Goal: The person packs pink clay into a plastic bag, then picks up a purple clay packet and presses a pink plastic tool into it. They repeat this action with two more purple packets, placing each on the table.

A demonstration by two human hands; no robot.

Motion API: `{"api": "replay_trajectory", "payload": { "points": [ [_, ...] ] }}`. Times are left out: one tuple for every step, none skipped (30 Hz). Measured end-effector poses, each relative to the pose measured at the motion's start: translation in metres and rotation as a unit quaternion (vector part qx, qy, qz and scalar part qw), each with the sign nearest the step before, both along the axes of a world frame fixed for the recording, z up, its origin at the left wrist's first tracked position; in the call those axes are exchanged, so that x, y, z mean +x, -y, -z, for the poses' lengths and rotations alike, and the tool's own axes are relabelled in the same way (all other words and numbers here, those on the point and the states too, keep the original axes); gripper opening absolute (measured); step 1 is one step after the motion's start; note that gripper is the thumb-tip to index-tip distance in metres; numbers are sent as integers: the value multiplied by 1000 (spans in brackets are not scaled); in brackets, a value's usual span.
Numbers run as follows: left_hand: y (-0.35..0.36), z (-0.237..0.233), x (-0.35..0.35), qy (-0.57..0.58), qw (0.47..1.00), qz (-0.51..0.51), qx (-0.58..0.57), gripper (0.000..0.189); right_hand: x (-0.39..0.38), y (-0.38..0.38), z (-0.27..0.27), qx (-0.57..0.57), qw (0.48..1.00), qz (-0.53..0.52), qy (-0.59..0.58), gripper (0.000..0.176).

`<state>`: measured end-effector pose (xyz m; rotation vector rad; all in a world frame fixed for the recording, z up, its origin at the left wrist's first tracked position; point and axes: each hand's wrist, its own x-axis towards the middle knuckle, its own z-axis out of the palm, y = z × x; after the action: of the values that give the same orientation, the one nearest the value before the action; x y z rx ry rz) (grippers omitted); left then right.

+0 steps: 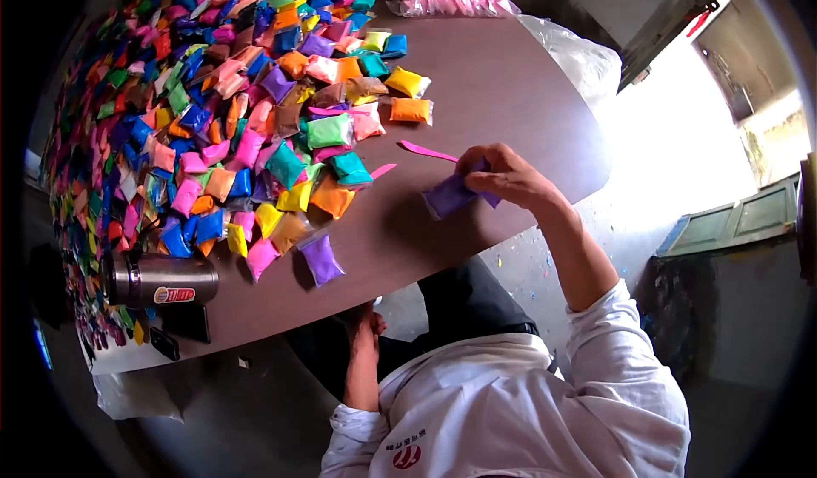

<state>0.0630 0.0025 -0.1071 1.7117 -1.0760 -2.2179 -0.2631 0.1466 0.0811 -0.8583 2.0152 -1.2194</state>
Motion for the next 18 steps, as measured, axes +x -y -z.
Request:
{"api": "replay_trajectory", "payload": {
  "points": [
    [-2, -2, -3, 3, 1000, 1, -2, 32, 2, 6, -5, 58, 996, 16, -63, 23],
    [-5, -3, -5, -10, 1000, 9, -23, 37, 1, 10, -7, 115, 985, 31, -126, 24],
    [-8, -4, -6, -24, 999, 17, -44, 44, -3, 11, -1, 83, 979, 31, -185, 27],
    [-10, -7, -6, -21, 999, 17, -45, 44, -8, 8, 2, 82, 979, 31, -183, 27],
    [-11, -9, -6, -17, 999, 17, -45, 44, -12, 6, 2, 36, 986, 60, -149, 27],
    [-13, -10, -5, -14, 999, 18, -44, 44, -16, 4, 2, -9, 989, 90, -114, 27],
    [-14, -10, -4, -11, 999, 17, -43, 44, -23, 3, 8, -23, 982, 108, -151, 28],
    [-15, -10, -2, -26, 998, 21, -47, 44, -28, 1, 7, 14, 984, 118, -136, 28],
    [-15, -9, -1, -40, 998, 25, -51, 43, -31, 0, 8, 24, 978, 120, -167, 29],
    [-15, -8, 0, -39, 998, 24, -50, 43, -34, 0, 10, 34, 972, 122, -199, 30],
    [-15, -6, 1, -55, 997, 26, -37, 43, -37, -1, 13, 36, 972, 121, -198, 30],
    [-15, -7, 0, -72, 997, 28, -24, 42, -40, -2, 17, 41, 965, 143, -216, 31],
    [-16, -8, -1, -72, 997, 28, -22, 42, -41, -2, 21, 45, 957, 164, -234, 31],
    [-18, -9, -4, -65, 998, 17, -8, 42, -41, -3, 26, 46, 957, 163, -234, 31],
    [-20, -12, -6, -58, 998, 7, 7, 42, -38, -2, 28, 15, 932, 192, -306, 31],
    [-20, -13, -7, -57, 998, 6, 8, 42, -35, -2, 29, -16, 901, 219, -375, 31],
    [-21, -15, -8, -65, 997, 25, 15, 42, -31, -3, 28, -39, 897, 200, -392, 30],
    [-22, -15, -8, -72, 996, 43, 22, 42, -23, -2, 23, -67, 883, 141, -442, 29]
  ]
}}
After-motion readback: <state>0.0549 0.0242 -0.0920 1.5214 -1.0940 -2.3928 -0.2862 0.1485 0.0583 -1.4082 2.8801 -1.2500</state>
